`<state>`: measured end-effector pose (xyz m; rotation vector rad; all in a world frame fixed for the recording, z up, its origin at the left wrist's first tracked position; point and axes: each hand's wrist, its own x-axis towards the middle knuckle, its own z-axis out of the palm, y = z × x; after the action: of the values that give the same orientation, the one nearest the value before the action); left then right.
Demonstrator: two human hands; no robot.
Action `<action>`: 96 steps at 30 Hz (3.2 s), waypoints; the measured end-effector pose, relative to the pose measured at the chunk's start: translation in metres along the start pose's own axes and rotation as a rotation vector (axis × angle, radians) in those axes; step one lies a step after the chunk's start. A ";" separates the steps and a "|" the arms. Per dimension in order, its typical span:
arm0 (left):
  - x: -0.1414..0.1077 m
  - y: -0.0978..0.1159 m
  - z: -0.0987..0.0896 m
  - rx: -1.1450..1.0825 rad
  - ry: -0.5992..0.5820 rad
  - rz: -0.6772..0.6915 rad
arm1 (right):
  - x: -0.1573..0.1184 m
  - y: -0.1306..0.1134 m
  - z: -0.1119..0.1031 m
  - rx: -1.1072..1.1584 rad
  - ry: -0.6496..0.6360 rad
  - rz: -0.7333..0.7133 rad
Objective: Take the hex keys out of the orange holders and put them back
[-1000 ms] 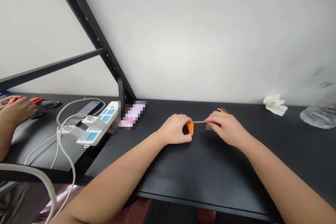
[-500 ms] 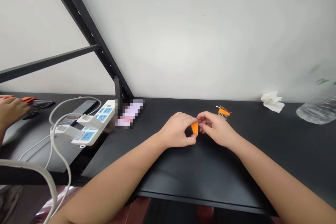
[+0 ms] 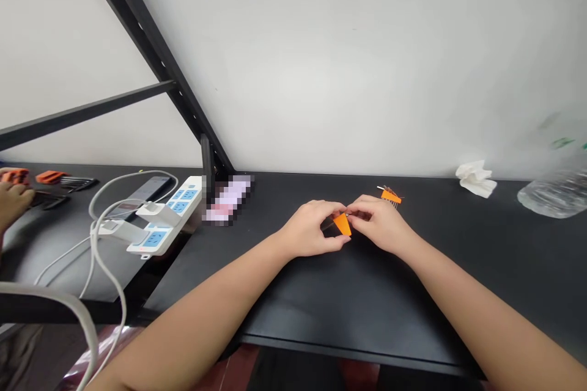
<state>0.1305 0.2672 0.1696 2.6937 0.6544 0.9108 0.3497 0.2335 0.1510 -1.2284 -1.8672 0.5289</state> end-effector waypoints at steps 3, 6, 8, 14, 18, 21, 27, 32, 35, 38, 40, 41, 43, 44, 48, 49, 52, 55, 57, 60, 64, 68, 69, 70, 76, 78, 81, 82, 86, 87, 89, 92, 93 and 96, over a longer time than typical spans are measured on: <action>0.000 0.002 0.001 -0.012 -0.007 -0.050 | 0.000 0.002 0.001 -0.023 0.037 -0.002; 0.000 0.003 0.002 0.008 -0.006 -0.070 | 0.001 0.007 0.002 -0.096 0.048 -0.051; 0.000 0.003 0.003 -0.017 -0.017 -0.077 | 0.001 0.010 0.001 -0.129 0.015 -0.112; -0.002 -0.001 0.000 -0.213 -0.072 -0.177 | 0.000 0.012 -0.001 -0.242 -0.077 -0.317; 0.000 -0.005 -0.003 -0.309 -0.114 -0.172 | -0.001 0.012 0.000 -0.276 -0.065 -0.353; 0.003 -0.009 -0.005 -0.404 -0.185 -0.262 | -0.001 0.013 -0.001 -0.299 -0.021 -0.359; 0.004 -0.009 -0.006 -0.457 -0.265 -0.320 | -0.001 0.015 -0.002 -0.443 -0.035 -0.367; 0.004 -0.002 -0.007 -0.334 -0.256 -0.269 | 0.001 0.012 -0.006 -0.487 -0.054 -0.342; 0.003 -0.007 -0.007 -0.153 -0.184 -0.206 | 0.002 0.017 -0.026 -0.579 -0.013 -0.201; 0.002 -0.017 -0.008 -0.009 -0.177 -0.147 | 0.000 0.028 -0.053 -0.646 -0.052 -0.018; 0.001 -0.022 -0.009 0.038 -0.178 -0.118 | -0.001 0.034 -0.066 -0.622 -0.119 0.054; 0.001 -0.024 -0.010 0.048 -0.176 -0.107 | -0.002 0.037 -0.071 -0.603 -0.148 0.079; 0.001 -0.026 -0.011 0.052 -0.176 -0.100 | -0.003 0.040 -0.074 -0.554 -0.189 0.110; 0.001 -0.027 -0.012 0.051 -0.181 -0.103 | -0.003 0.041 -0.074 -0.528 -0.205 0.119; 0.002 -0.028 -0.013 0.056 -0.186 -0.107 | -0.003 0.043 -0.068 -0.485 -0.230 0.151; 0.002 -0.028 -0.013 0.057 -0.181 -0.101 | -0.003 0.043 -0.067 -0.498 -0.227 0.166; 0.002 -0.028 -0.013 0.060 -0.172 -0.102 | -0.001 0.044 -0.063 -0.541 -0.233 0.212; 0.002 -0.030 -0.013 0.064 -0.168 -0.113 | 0.001 0.043 -0.061 -0.544 -0.243 0.258; 0.002 -0.031 -0.012 0.079 -0.155 -0.111 | 0.002 0.041 -0.060 -0.532 -0.221 0.280; 0.002 -0.032 -0.011 0.112 -0.122 -0.105 | 0.000 0.035 -0.058 -0.430 -0.151 0.254; 0.002 -0.030 -0.011 0.164 -0.083 -0.094 | -0.003 0.017 -0.048 -0.269 -0.075 0.018; 0.002 -0.028 -0.011 0.175 -0.073 -0.086 | -0.005 0.007 -0.031 -0.226 -0.039 -0.199; 0.002 -0.028 -0.011 0.175 -0.072 -0.081 | -0.005 0.006 -0.027 -0.230 -0.028 -0.222; 0.001 -0.028 -0.010 0.175 -0.067 -0.075 | -0.005 0.006 -0.025 -0.239 -0.016 -0.241; 0.002 -0.027 -0.009 0.233 -0.051 -0.044 | -0.006 0.009 -0.020 -0.337 0.004 -0.313; 0.003 -0.025 -0.009 0.265 -0.083 -0.020 | -0.007 0.008 -0.019 -0.400 -0.017 -0.340; 0.003 -0.021 -0.008 0.248 -0.111 0.023 | -0.009 0.006 -0.014 -0.443 -0.059 -0.367; 0.003 -0.020 -0.007 0.229 -0.113 0.038 | -0.009 0.005 -0.011 -0.431 -0.075 -0.367; 0.003 -0.016 -0.003 0.178 -0.115 0.068 | -0.007 0.002 0.000 -0.314 -0.078 -0.297; 0.003 -0.015 -0.002 0.173 -0.111 0.062 | -0.006 0.003 0.002 -0.296 -0.060 -0.273; 0.003 -0.014 -0.002 0.161 -0.105 0.043 | -0.004 0.005 0.003 -0.297 -0.028 -0.245; 0.003 -0.013 -0.003 0.117 -0.131 0.020 | -0.002 0.010 0.003 -0.333 -0.048 -0.276; 0.003 -0.013 -0.003 0.102 -0.142 0.013 | -0.002 0.012 0.003 -0.336 -0.056 -0.295; 0.003 -0.013 -0.005 0.080 -0.185 -0.022 | 0.000 0.016 0.005 -0.334 -0.037 -0.322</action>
<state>0.1252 0.2804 0.1705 2.7918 0.6919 0.6320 0.3546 0.2404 0.1369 -1.0946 -2.1928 0.0658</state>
